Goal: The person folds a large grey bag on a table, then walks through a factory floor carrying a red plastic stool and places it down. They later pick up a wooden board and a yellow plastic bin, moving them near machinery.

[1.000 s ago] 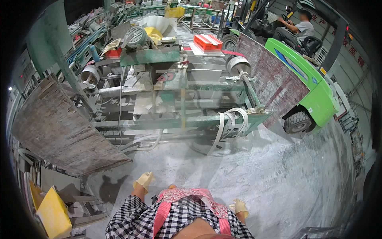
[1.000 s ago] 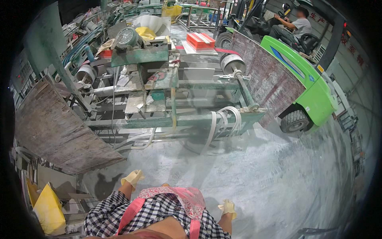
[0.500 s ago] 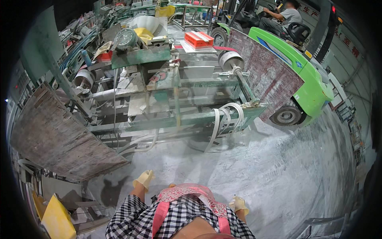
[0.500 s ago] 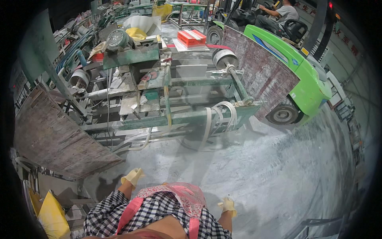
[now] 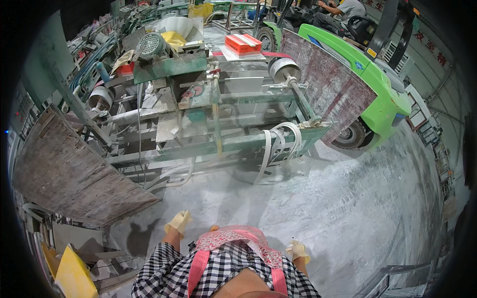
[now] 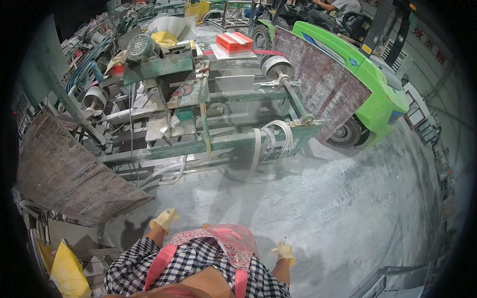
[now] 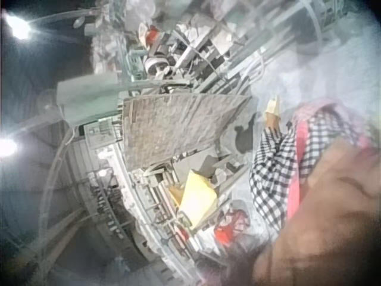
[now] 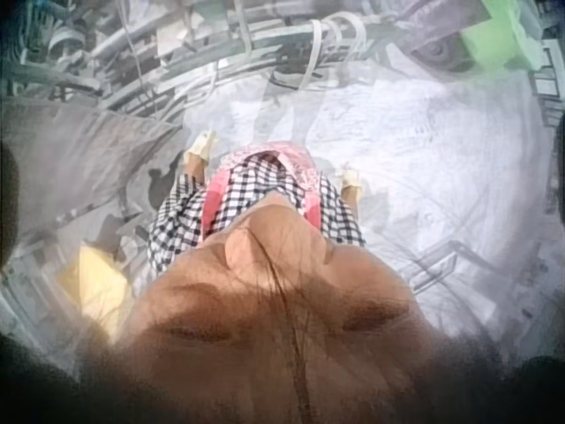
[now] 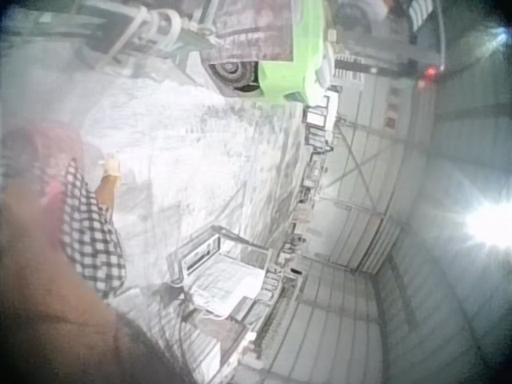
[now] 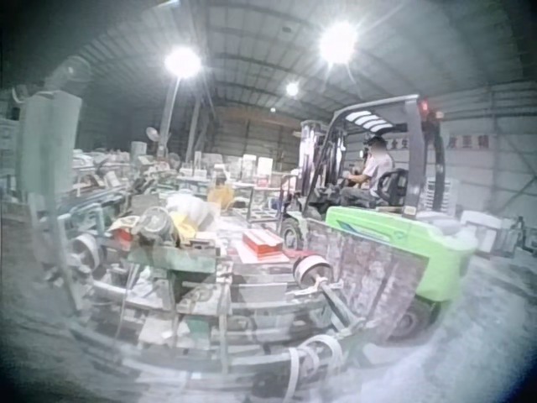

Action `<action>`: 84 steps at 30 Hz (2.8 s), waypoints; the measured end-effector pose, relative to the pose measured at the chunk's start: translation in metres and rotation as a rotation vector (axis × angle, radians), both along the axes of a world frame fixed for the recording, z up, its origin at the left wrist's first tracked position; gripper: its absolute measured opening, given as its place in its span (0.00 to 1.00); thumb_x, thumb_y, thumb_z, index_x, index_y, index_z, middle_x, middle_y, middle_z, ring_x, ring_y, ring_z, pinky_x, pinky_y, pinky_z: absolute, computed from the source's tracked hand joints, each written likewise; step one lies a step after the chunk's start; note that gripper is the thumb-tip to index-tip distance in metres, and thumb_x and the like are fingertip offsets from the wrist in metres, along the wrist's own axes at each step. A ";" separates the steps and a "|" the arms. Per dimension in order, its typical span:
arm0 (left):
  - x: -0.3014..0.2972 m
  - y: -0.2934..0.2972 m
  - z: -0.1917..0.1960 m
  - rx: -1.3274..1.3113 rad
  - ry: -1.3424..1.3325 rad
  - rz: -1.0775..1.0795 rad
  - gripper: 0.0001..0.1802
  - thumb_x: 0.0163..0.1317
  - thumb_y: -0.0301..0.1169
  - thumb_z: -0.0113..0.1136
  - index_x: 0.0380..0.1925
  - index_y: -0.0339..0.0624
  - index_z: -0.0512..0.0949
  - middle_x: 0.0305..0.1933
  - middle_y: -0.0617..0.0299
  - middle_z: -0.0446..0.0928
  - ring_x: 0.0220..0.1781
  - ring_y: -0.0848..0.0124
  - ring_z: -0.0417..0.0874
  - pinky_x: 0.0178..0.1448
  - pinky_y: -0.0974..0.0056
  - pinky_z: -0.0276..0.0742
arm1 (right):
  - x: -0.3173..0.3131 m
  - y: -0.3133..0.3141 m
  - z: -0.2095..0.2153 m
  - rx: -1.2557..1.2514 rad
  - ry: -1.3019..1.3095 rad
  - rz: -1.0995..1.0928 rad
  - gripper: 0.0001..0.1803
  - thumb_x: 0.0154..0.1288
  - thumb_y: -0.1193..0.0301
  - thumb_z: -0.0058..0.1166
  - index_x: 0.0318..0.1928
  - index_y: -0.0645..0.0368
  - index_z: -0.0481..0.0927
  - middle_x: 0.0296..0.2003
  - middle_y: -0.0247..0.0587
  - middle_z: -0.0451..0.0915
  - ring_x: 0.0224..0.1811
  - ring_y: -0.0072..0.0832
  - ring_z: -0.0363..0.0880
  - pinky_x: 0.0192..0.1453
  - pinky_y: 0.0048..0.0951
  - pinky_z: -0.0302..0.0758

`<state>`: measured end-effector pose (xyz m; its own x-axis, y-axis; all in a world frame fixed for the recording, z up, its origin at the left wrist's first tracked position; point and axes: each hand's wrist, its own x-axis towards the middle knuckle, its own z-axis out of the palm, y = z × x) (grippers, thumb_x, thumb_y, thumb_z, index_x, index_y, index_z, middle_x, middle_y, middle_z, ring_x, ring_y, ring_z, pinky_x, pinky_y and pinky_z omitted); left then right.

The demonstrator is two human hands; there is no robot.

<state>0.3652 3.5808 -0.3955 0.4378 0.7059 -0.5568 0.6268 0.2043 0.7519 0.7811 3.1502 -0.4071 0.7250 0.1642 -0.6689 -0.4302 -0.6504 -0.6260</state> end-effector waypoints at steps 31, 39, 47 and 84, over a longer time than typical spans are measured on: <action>0.024 0.013 -0.016 0.052 0.101 -0.070 0.32 0.74 0.57 0.50 0.52 0.35 0.78 0.43 0.59 0.84 0.42 0.70 0.81 0.48 0.62 0.75 | -0.006 -0.016 -0.014 0.145 0.113 -0.171 0.19 0.73 0.65 0.48 0.49 0.73 0.80 0.29 0.54 0.83 0.23 0.33 0.80 0.25 0.30 0.75; 0.028 0.005 0.007 0.065 0.061 -0.030 0.32 0.74 0.59 0.46 0.54 0.39 0.77 0.44 0.62 0.84 0.39 0.68 0.79 0.47 0.60 0.74 | -0.001 -0.022 -0.016 0.146 -0.183 0.338 0.20 0.71 0.65 0.49 0.52 0.70 0.78 0.32 0.58 0.87 0.28 0.36 0.85 0.29 0.33 0.80; 0.024 0.001 0.024 0.015 0.152 -0.056 0.30 0.74 0.57 0.47 0.53 0.40 0.77 0.46 0.59 0.84 0.43 0.63 0.80 0.48 0.56 0.75 | 0.000 -0.026 -0.037 0.253 -0.507 0.474 0.17 0.70 0.61 0.48 0.47 0.64 0.76 0.24 0.56 0.86 0.18 0.34 0.81 0.22 0.31 0.77; 0.028 -0.002 0.027 0.031 0.184 -0.055 0.28 0.72 0.57 0.51 0.51 0.42 0.78 0.39 0.63 0.82 0.36 0.69 0.77 0.41 0.58 0.73 | 0.003 -0.011 -0.026 0.032 0.018 0.100 0.21 0.77 0.62 0.43 0.52 0.65 0.82 0.29 0.57 0.86 0.24 0.37 0.84 0.29 0.34 0.81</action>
<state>0.3937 3.5793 -0.3684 0.3685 0.7017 -0.6098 0.7641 0.1450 0.6286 0.7842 3.1397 -0.4331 0.6916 0.2566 -0.6752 -0.3760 -0.6702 -0.6399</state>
